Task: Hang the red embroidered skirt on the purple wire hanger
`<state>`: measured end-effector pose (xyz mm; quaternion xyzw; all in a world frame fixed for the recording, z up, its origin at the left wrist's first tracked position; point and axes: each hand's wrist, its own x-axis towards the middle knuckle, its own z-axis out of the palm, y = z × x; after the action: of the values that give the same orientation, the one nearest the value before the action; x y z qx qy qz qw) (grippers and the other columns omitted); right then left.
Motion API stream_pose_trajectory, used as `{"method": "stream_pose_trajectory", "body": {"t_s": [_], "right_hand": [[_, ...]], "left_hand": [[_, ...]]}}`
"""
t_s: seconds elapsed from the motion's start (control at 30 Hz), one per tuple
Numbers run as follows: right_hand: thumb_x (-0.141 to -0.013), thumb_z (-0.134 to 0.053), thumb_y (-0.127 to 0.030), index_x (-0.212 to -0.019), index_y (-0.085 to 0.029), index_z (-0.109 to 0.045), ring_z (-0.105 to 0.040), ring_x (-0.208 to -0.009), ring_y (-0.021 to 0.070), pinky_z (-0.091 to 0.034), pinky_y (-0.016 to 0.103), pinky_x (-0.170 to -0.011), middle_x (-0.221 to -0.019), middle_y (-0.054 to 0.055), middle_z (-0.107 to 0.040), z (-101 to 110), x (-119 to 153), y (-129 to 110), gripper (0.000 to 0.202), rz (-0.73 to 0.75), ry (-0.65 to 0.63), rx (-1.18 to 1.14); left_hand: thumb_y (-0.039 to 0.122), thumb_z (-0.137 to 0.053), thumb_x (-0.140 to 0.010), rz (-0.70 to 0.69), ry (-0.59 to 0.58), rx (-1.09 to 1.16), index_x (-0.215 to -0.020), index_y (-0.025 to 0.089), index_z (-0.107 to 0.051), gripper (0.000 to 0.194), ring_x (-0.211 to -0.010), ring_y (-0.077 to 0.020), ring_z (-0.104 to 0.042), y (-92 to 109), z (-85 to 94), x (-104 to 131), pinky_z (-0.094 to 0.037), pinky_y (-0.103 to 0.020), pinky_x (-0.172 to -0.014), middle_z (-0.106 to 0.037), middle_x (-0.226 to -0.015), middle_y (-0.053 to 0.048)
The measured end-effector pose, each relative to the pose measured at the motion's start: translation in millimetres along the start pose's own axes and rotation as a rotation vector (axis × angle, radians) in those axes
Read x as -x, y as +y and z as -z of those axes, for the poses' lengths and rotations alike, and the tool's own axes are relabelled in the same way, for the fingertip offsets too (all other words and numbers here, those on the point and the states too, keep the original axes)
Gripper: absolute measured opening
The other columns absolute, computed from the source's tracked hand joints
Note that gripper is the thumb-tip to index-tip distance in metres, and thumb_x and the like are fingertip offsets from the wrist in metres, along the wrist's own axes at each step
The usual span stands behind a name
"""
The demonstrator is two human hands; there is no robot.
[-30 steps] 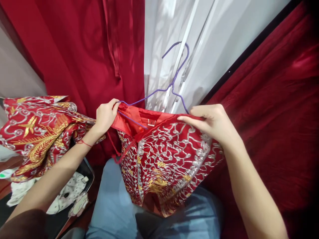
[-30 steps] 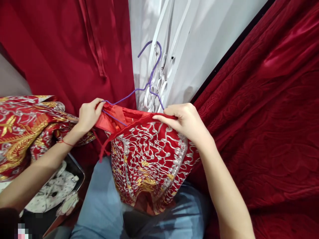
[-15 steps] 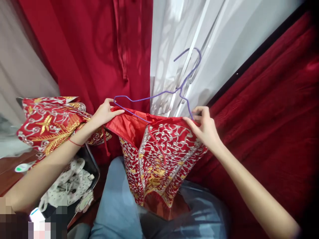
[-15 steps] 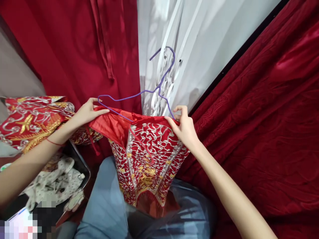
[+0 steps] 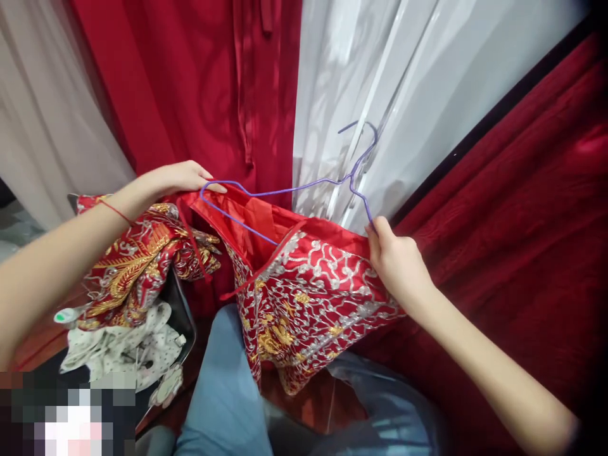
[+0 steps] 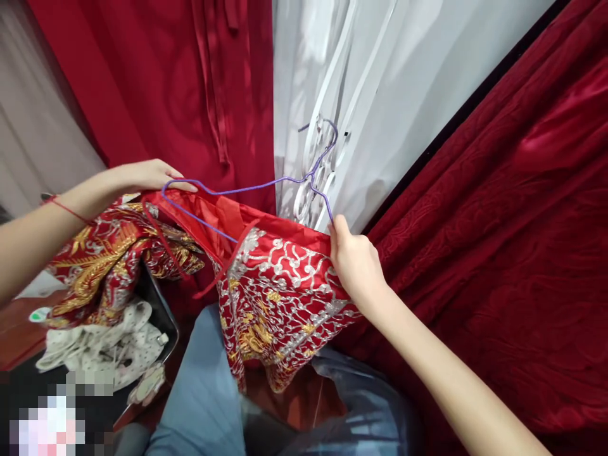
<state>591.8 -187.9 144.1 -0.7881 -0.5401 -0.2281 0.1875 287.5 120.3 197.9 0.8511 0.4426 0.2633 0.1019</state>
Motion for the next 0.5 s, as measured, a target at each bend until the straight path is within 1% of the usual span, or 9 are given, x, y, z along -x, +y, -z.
{"method": "stream_pose_trajectory", "body": {"t_s": [0.03, 0.07, 0.1, 0.13, 0.17, 0.23, 0.33, 0.43, 0.5], "right_hand": [[-0.099, -0.033, -0.031, -0.106, -0.017, -0.057, -0.037, -0.042, 0.0145, -0.019, 0.026, -0.05, -0.05, -0.001, -0.046, 0, 0, -1, 0.029, -0.015, 0.0, 0.048], [-0.099, -0.033, -0.03, -0.107, -0.017, -0.057, -0.037, -0.042, 0.0145, -0.019, 0.026, -0.05, -0.05, -0.001, -0.047, 0, 0, -1, 0.029, -0.025, 0.0, 0.091], [-0.099, -0.033, -0.028, -0.108, -0.016, -0.057, -0.038, -0.042, 0.0145, -0.019, 0.026, -0.051, -0.05, 0.0, -0.048, 0, 0, -1, 0.029, -0.032, -0.002, 0.127], [-0.099, -0.032, -0.027, -0.109, -0.016, -0.057, -0.038, -0.043, 0.0147, -0.019, 0.026, -0.051, -0.051, 0.001, -0.05, -1, 0, -2, 0.03, -0.038, -0.003, 0.156], [-0.099, -0.032, -0.026, -0.11, -0.015, -0.057, -0.039, -0.043, 0.015, -0.019, 0.026, -0.051, -0.052, 0.002, -0.051, -1, 1, -3, 0.03, -0.044, -0.005, 0.178], [-0.099, -0.031, -0.025, -0.112, -0.014, -0.057, -0.041, -0.044, 0.0155, -0.02, 0.027, -0.052, -0.054, 0.003, -0.054, -2, 0, -4, 0.031, -0.057, -0.007, 0.201], [-0.099, -0.031, -0.026, -0.111, -0.014, -0.056, -0.04, -0.044, 0.0153, -0.019, 0.027, -0.051, -0.055, 0.004, -0.054, 0, -3, -8, 0.03, -0.065, -0.002, 0.197], [-0.099, -0.032, -0.026, -0.108, -0.014, -0.056, -0.038, -0.043, 0.0148, -0.018, 0.027, -0.05, -0.053, 0.003, -0.051, 6, -6, -11, 0.028, -0.053, 0.037, 0.187], [-0.099, -0.032, -0.025, -0.108, -0.014, -0.055, -0.037, -0.043, 0.0145, -0.017, 0.027, -0.05, -0.052, 0.002, -0.049, 10, -7, -12, 0.027, -0.043, 0.071, 0.188]], "left_hand": [[0.053, -0.066, -0.081, 0.027, -0.053, -0.021, -0.081, 0.008, -0.078, 0.046, -0.062, -0.0129, -0.057, 8, 8.1, 0, -0.046, -0.026, -0.064, -0.062, -0.056, -0.002], [0.052, -0.065, -0.083, 0.063, -0.145, -0.06, -0.086, 0.009, -0.078, 0.045, -0.066, -0.0138, -0.059, 16, 15.5, 1, -0.046, -0.026, -0.067, -0.064, -0.06, -0.001], [0.051, -0.065, -0.083, 0.086, -0.21, -0.122, -0.089, 0.01, -0.078, 0.043, -0.068, -0.0146, -0.061, 25, 21.8, 2, -0.047, -0.027, -0.069, -0.064, -0.062, -0.001], [0.05, -0.067, -0.081, 0.081, -0.202, -0.19, -0.088, 0.011, -0.078, 0.041, -0.068, -0.0152, -0.062, 33, 26.6, 3, -0.047, -0.027, -0.07, -0.064, -0.063, -0.001], [0.048, -0.069, -0.08, 0.06, -0.17, -0.255, -0.086, 0.012, -0.078, 0.038, -0.069, -0.016, -0.063, 40, 29.5, 5, -0.048, -0.028, -0.072, -0.064, -0.063, -0.002], [0.044, -0.071, -0.079, 0.001, -0.1, -0.326, -0.084, 0.012, -0.077, 0.033, -0.072, -0.0182, -0.065, 50, 30.1, 8, -0.049, -0.03, -0.074, -0.065, -0.065, -0.003], [0.039, -0.07, -0.08, -0.043, -0.037, -0.307, -0.082, 0.013, -0.076, 0.027, -0.079, -0.0238, -0.067, 57, 23.3, 12, -0.05, -0.033, -0.079, -0.067, -0.068, -0.006], [0.033, -0.069, -0.081, -0.016, 0.037, -0.333, -0.085, 0.011, -0.075, 0.023, -0.089, -0.0313, -0.068, 62, 16.3, 17, -0.05, -0.04, -0.084, -0.068, -0.078, -0.011], [0.031, -0.068, -0.082, 0.001, 0.104, -0.376, -0.092, 0.01, -0.074, 0.024, -0.098, -0.0368, -0.065, 67, 12.1, 21, -0.05, -0.046, -0.087, -0.069, -0.089, -0.015]]}}
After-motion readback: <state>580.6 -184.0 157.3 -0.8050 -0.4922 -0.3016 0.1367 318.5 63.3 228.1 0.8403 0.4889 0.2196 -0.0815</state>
